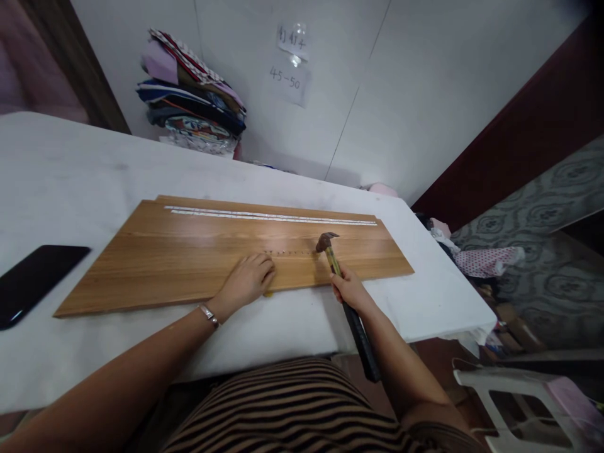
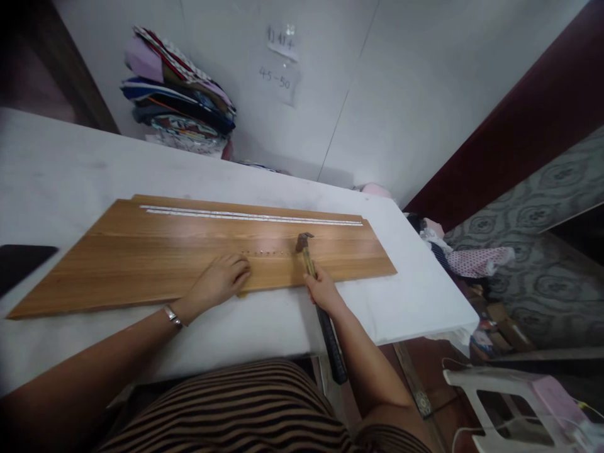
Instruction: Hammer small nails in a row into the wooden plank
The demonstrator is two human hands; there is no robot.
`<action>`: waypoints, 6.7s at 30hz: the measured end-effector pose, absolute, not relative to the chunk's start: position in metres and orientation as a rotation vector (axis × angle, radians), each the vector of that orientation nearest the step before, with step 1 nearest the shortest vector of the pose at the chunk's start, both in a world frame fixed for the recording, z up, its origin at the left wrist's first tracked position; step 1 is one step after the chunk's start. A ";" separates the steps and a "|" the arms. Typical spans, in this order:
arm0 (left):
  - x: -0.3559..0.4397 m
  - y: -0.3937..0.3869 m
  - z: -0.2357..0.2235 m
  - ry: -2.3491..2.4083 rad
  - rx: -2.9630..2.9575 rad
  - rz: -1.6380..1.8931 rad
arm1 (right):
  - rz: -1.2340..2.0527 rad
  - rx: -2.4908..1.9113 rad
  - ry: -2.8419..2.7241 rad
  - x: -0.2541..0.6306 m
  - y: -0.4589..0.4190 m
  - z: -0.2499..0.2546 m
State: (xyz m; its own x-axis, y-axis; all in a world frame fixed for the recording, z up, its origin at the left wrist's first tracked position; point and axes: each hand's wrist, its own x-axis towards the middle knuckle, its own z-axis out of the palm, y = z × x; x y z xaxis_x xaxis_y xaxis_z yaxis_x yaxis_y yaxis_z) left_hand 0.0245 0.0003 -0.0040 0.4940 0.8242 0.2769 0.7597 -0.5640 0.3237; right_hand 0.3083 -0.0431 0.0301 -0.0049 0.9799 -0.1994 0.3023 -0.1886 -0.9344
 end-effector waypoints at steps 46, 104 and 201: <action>0.024 -0.001 -0.003 1.369 2.549 0.645 | 1.225 -1.581 -1.361 0.306 -0.041 0.035; 0.023 0.000 -0.006 1.365 2.551 0.695 | 1.284 -1.595 -1.418 0.302 -0.040 0.041; 0.022 0.003 -0.010 1.351 2.556 0.695 | 1.196 -1.624 -1.415 0.314 -0.029 0.034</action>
State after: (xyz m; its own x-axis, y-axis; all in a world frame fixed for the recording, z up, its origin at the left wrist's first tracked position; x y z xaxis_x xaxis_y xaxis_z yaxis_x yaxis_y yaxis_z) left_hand 0.0217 0.0027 -0.0103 0.4817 0.8145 0.3233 0.7363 -0.5762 0.3547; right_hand 0.3140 -0.0286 0.0342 -0.0059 0.9779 -0.2089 0.3695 -0.1920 -0.9092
